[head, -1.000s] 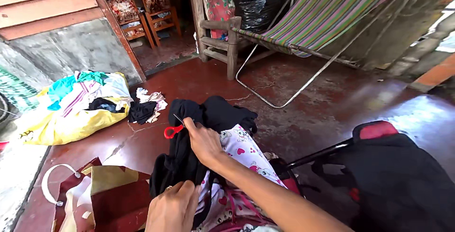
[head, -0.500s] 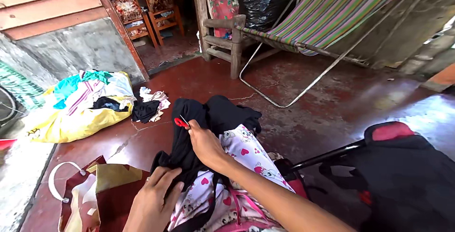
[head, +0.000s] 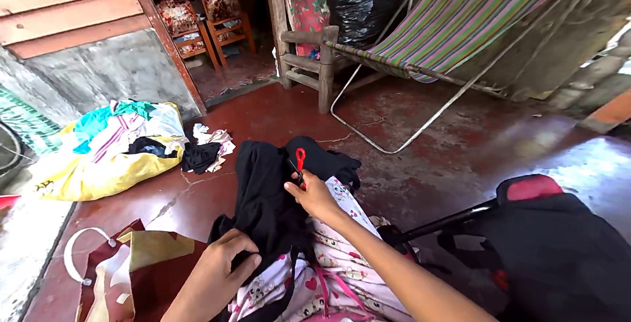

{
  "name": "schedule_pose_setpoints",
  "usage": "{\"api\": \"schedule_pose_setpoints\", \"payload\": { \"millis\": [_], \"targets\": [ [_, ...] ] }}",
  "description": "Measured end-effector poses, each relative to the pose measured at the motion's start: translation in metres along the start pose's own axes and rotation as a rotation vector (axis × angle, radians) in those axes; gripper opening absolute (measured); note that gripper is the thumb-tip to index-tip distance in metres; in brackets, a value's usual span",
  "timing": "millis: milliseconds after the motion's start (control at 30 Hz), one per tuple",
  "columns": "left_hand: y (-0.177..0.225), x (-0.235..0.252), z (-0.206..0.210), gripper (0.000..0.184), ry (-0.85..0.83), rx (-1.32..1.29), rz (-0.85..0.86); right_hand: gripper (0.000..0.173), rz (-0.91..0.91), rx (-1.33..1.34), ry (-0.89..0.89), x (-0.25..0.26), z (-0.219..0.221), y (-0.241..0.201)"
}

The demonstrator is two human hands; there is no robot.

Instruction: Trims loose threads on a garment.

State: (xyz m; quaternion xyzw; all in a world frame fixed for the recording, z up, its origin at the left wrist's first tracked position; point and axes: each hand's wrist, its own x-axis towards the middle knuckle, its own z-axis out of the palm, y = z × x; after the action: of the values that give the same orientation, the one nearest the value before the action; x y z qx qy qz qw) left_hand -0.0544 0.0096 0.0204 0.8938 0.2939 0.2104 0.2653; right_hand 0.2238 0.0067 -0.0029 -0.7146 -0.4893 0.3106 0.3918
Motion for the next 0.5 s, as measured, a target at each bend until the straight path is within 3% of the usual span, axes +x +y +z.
{"api": "schedule_pose_setpoints", "payload": {
  "millis": [100, 233, 367, 400, 500],
  "targets": [
    [0.013, 0.007, -0.011, 0.027, 0.093, -0.200, 0.015, 0.044, 0.066, -0.083, -0.037, 0.003, 0.010, -0.001],
    [0.012, 0.041, -0.032, 0.025, 0.373, 0.002, -0.032, 0.022, 0.137, -0.114, -0.122, 0.006, 0.030, 0.004],
    [-0.030, 0.087, -0.030, 0.062, 0.104, 0.058, -0.248, 0.021, 0.147, 0.200, -0.089, 0.002, 0.032, 0.012],
    [-0.036, 0.094, -0.024, 0.059, 0.086, 0.022, -0.288, 0.021, 0.168, 0.317, -0.070, 0.000, 0.028, 0.009],
    [-0.033, 0.097, -0.017, 0.019, 0.140, -0.112, -0.352, 0.018, 0.192, 0.626, 0.015, -0.007, 0.005, -0.010]
  ]
}}
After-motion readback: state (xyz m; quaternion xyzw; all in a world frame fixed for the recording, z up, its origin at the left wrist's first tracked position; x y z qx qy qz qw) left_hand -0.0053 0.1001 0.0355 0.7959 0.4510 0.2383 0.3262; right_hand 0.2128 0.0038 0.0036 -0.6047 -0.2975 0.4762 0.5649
